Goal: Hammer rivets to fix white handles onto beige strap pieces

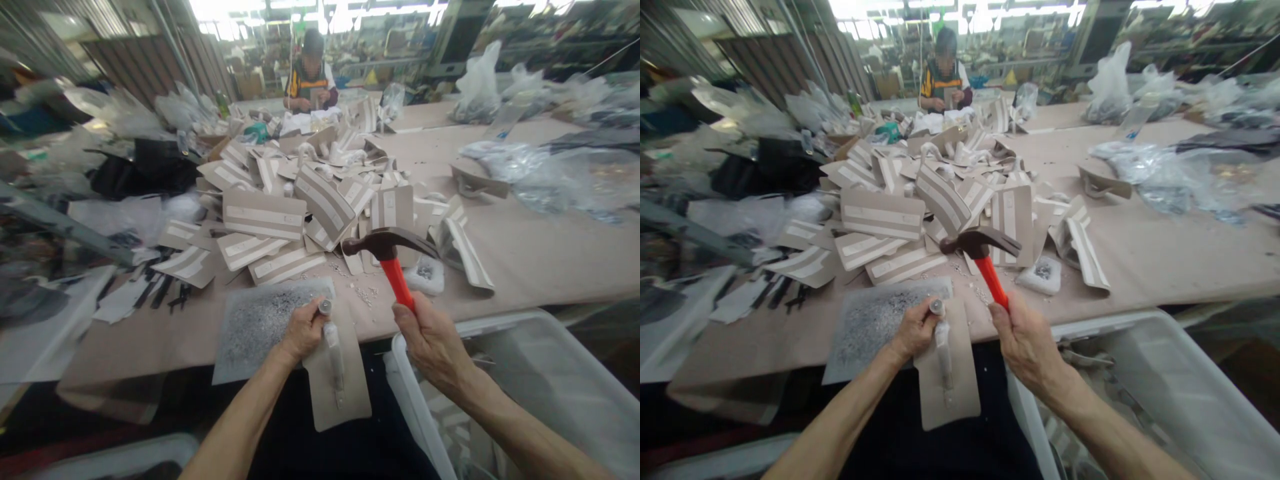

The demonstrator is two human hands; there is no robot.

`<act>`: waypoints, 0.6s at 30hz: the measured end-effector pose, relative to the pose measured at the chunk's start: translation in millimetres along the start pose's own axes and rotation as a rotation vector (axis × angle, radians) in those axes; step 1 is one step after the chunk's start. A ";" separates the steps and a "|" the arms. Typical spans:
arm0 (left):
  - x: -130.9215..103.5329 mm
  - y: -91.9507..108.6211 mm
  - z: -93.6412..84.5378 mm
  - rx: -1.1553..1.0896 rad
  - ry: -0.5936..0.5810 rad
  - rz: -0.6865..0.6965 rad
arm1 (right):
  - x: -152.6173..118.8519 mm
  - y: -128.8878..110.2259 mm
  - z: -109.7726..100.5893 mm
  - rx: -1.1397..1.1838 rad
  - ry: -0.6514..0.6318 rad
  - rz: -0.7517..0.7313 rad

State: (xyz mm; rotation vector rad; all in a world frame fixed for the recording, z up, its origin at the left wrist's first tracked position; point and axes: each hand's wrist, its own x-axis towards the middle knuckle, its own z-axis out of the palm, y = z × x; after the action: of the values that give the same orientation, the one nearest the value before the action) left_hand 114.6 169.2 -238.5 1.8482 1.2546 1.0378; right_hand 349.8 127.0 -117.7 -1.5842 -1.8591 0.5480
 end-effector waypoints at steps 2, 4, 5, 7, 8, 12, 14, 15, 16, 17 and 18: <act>-0.2 -0.8 0.7 0.000 -0.001 -0.005 | -4.8 -5.9 -3.7 -0.206 -0.015 -0.191; -0.1 -1.2 1.0 0.011 -0.006 -0.013 | -4.0 -11.1 -8.8 -0.365 -0.130 -0.297; 0.0 -1.1 1.1 0.015 -0.007 -0.016 | -1.6 -15.1 -13.2 -0.414 -0.167 -0.330; 0.0 -0.5 1.0 0.007 -0.009 -0.015 | 4.7 -26.9 -24.8 -0.421 -0.123 -0.361; 0.0 -0.2 0.9 -0.003 -0.010 -0.015 | 7.2 -33.5 -30.3 -0.389 -0.039 -0.364; -0.3 -0.8 0.9 -0.015 -0.018 -0.019 | 3.6 -42.9 -31.6 -0.257 0.360 -0.350; -0.7 -2.5 1.7 0.009 -0.016 -0.024 | -4.3 -33.2 -19.5 -0.326 0.203 -0.372; -1.0 -3.4 2.2 0.022 -0.016 -0.027 | -7.8 -26.7 -13.0 -0.387 0.037 -0.357; -1.3 -4.1 2.7 0.030 -0.018 -0.031 | -10.1 -20.1 -7.5 -0.447 -0.134 -0.316; -1.5 -4.4 3.1 0.032 -0.018 -0.037 | -11.1 -13.7 -3.4 -0.493 -0.277 -0.246; -1.7 -4.3 3.4 0.028 -0.018 -0.045 | -10.7 -7.6 -0.7 -0.518 -0.370 -0.162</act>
State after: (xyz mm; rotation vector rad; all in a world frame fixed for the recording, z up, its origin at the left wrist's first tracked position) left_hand 115.5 168.7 -244.1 1.8381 1.3008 0.9825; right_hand 345.7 115.0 -114.2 -1.7080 -2.5396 0.3130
